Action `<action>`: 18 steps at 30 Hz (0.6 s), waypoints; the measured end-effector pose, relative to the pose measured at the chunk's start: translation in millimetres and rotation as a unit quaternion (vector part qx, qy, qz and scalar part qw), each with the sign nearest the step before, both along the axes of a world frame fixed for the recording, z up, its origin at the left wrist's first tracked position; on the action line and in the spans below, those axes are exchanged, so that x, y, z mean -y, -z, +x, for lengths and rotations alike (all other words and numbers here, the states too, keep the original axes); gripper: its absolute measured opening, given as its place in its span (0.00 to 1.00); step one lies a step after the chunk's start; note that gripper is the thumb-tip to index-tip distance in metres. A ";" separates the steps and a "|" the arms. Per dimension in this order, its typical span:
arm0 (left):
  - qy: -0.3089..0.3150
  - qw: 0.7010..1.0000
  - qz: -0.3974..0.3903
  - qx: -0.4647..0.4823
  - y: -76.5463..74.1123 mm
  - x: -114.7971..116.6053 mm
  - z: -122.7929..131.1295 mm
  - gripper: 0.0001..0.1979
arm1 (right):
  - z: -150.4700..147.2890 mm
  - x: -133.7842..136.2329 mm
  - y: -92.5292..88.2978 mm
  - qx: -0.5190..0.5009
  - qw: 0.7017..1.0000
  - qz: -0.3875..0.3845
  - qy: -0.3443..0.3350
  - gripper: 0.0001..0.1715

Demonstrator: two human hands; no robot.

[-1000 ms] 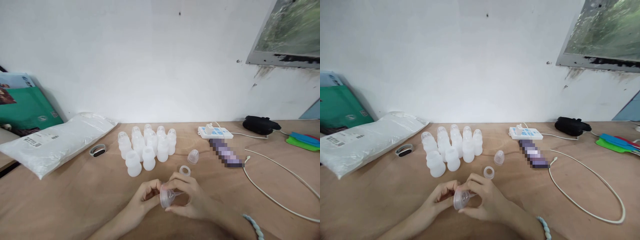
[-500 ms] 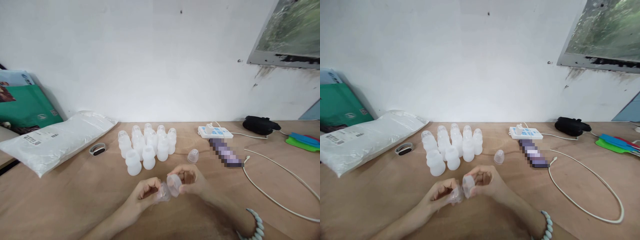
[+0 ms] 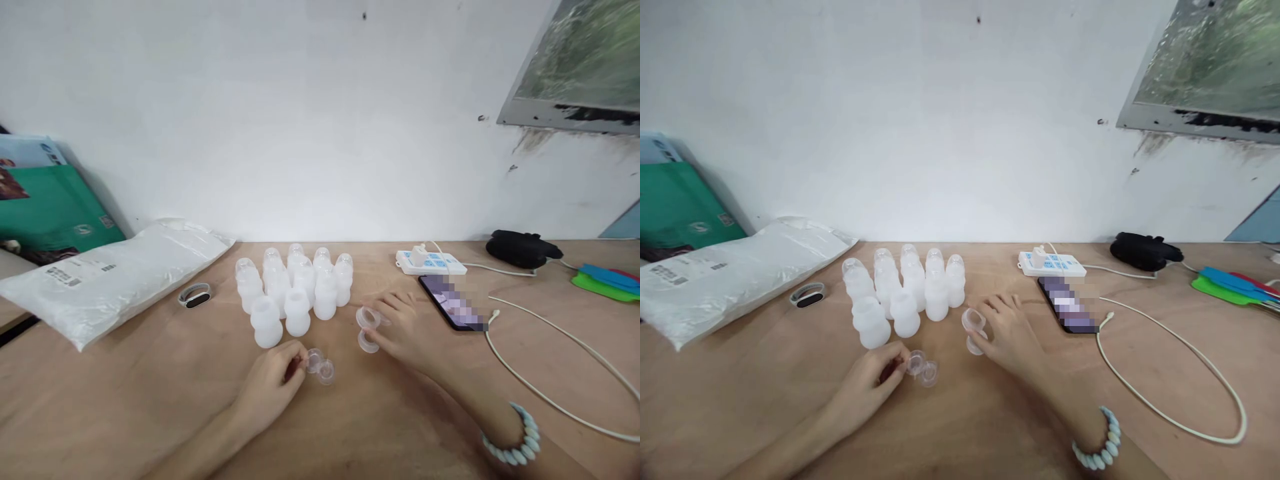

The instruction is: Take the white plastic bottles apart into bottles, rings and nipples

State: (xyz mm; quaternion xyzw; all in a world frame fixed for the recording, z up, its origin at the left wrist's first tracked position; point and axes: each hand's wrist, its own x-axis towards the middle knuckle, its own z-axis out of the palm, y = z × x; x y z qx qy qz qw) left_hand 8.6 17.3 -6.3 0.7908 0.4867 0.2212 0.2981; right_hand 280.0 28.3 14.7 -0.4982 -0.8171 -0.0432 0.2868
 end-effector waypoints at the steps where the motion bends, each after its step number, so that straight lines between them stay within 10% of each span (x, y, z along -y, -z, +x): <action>1: 0.003 0.999 0.015 -0.039 -1.6 1.1 -0.3 0.08 | -0.4 -0.2 0.5 0.032 0.999 -0.002 0.008 0.11; 10: 0.006 0.968 0.113 -0.223 -7.5 0.9 -3.5 0.11 | -11.0 0.8 16.8 0.108 0.994 -0.003 -0.020 0.21; 18: 0.069 0.941 0.300 -0.137 -4.9 0.4 -12.9 0.09 | -9.4 2.3 15.1 0.193 0.980 -0.047 -0.025 0.15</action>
